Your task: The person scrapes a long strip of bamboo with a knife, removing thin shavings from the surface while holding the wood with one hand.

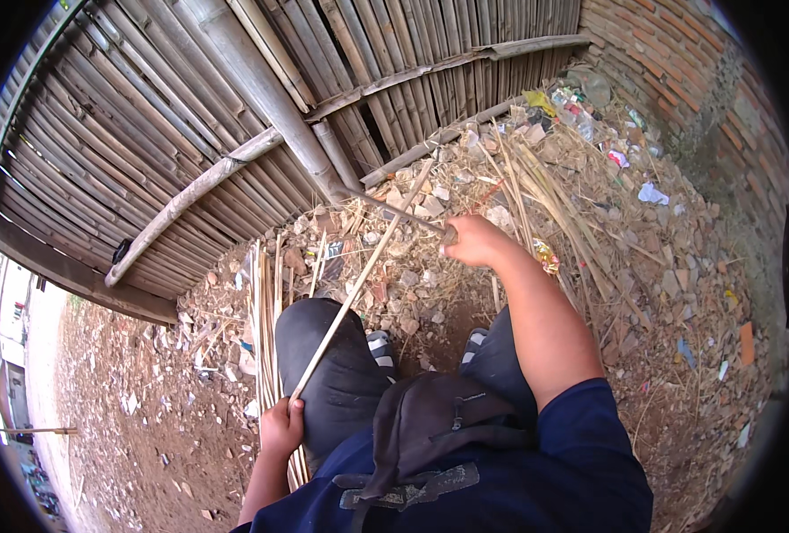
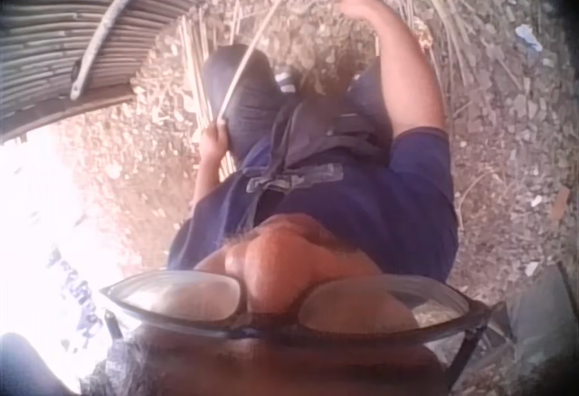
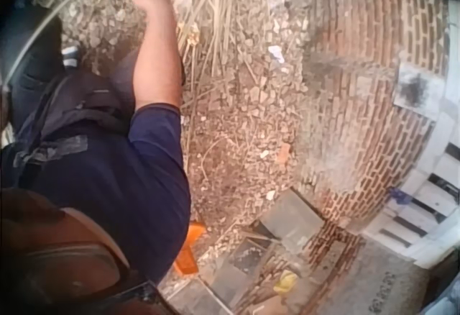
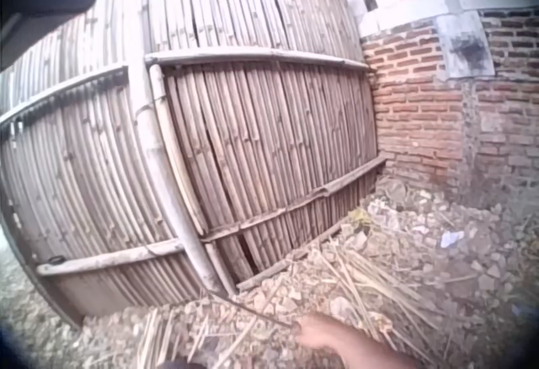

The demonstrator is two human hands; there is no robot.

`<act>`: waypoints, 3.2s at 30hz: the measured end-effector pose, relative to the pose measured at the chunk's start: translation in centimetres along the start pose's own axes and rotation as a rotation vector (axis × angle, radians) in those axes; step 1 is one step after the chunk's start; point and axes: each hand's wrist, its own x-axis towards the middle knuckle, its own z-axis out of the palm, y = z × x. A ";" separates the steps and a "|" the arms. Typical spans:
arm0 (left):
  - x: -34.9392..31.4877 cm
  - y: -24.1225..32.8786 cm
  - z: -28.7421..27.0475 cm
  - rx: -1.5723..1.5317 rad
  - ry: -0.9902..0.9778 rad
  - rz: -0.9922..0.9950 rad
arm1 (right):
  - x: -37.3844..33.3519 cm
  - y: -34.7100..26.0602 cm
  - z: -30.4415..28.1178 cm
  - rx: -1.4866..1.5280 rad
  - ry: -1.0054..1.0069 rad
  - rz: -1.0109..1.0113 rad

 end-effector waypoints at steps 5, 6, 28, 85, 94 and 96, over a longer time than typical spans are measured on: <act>0.0 -0.1 0.0 -0.008 -0.009 -0.010 | -0.8 -1.5 0.2 -0.117 -0.029 -0.081; 0.0 -0.1 0.1 -0.019 -0.003 -0.006 | -1.0 -1.5 -0.1 -0.116 -0.030 -0.082; 0.0 -0.1 0.1 -0.022 0.008 -0.003 | -0.4 -0.4 -0.2 -0.023 -0.116 0.049; 0.0 -0.3 0.4 -0.038 0.004 -0.019 | -0.8 -0.2 -0.9 -0.059 -0.085 -0.002; 0.0 -0.4 0.5 -0.031 0.026 0.007 | -0.8 -0.4 -0.9 -0.040 -0.077 -0.008; 0.0 -0.3 0.5 -0.041 0.022 0.001 | -0.8 -0.3 -0.8 -0.034 -0.063 -0.015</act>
